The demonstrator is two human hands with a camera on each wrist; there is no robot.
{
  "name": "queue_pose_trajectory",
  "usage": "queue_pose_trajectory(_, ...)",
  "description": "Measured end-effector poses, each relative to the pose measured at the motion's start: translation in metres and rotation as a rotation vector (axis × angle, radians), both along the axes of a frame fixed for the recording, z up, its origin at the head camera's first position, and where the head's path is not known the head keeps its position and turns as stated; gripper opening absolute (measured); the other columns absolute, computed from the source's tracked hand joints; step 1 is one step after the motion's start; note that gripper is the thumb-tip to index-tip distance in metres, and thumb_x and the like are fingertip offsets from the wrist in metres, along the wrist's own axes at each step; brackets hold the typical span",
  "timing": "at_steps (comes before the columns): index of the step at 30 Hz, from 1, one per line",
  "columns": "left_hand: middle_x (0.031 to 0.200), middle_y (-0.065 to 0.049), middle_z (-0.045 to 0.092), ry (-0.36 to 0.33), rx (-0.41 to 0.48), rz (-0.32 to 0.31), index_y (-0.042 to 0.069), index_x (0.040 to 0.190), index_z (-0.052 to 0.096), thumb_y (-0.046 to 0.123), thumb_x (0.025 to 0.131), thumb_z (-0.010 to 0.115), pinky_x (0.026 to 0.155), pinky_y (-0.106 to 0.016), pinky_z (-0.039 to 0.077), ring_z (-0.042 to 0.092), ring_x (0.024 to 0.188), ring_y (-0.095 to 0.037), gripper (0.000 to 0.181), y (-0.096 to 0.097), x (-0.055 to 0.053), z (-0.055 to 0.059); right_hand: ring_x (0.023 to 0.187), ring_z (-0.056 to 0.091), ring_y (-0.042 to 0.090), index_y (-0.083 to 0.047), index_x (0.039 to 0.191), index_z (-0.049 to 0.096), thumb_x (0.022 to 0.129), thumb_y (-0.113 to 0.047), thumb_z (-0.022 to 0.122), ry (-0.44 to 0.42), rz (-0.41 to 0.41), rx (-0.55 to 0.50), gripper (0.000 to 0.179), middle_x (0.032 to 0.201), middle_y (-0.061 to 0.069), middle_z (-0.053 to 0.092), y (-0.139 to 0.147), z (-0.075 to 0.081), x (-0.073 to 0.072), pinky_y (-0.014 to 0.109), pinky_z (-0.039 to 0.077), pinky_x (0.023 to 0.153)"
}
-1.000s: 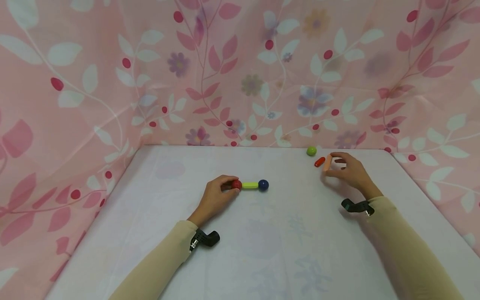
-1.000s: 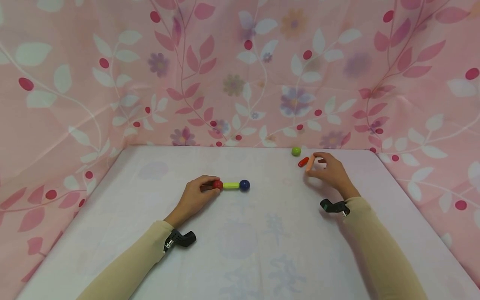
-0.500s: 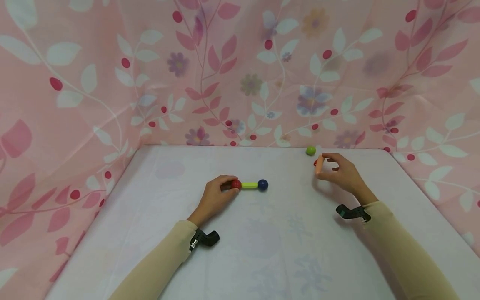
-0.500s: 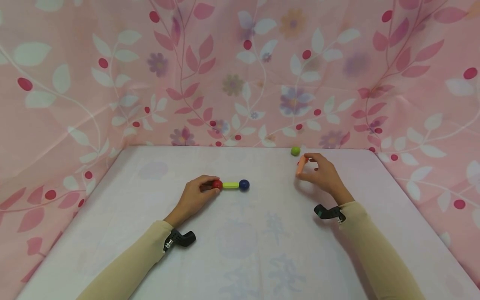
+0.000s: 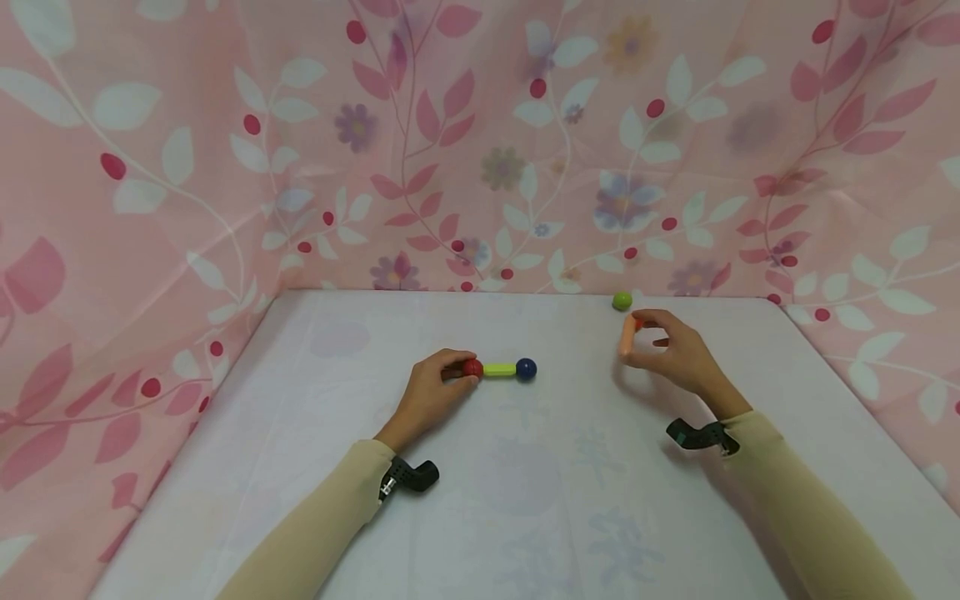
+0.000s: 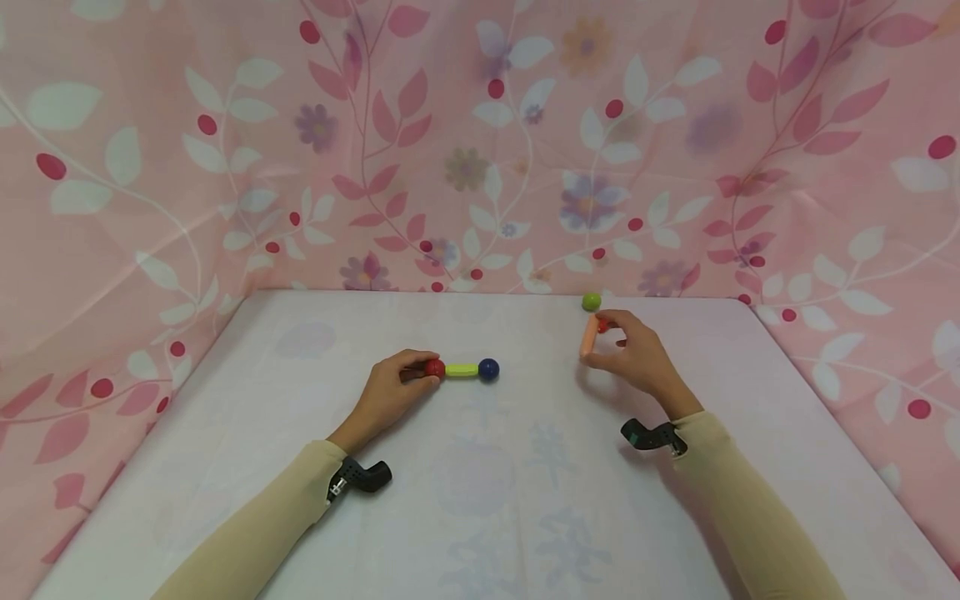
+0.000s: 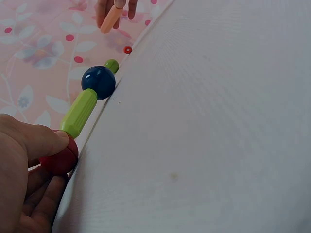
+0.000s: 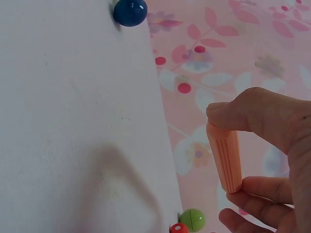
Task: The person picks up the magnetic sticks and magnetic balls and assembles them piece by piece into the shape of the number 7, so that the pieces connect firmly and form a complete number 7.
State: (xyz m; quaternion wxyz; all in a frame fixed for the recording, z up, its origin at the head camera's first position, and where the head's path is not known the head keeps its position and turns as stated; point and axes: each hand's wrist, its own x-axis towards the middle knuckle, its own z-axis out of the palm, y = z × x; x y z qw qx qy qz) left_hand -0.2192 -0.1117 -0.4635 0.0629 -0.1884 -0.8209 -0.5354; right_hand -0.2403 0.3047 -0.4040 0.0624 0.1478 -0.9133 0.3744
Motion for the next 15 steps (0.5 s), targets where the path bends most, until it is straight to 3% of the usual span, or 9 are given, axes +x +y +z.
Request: queue_pose_trajectory(15,0.12,-0.008,0.069,-0.016,-0.007,0.001,0.001,0.13,0.07,0.002,0.093,0.077,0.096,-0.037,0.056,0.069,0.107,-0.019,0.038,0.0,0.0,0.001,0.125,0.053,0.042,-0.005,0.145,0.054,0.085,-0.027,0.089,0.009,0.054,-0.039,0.073,0.138,0.017,0.057,-0.018,0.004,0.012,0.06,0.048,0.1)
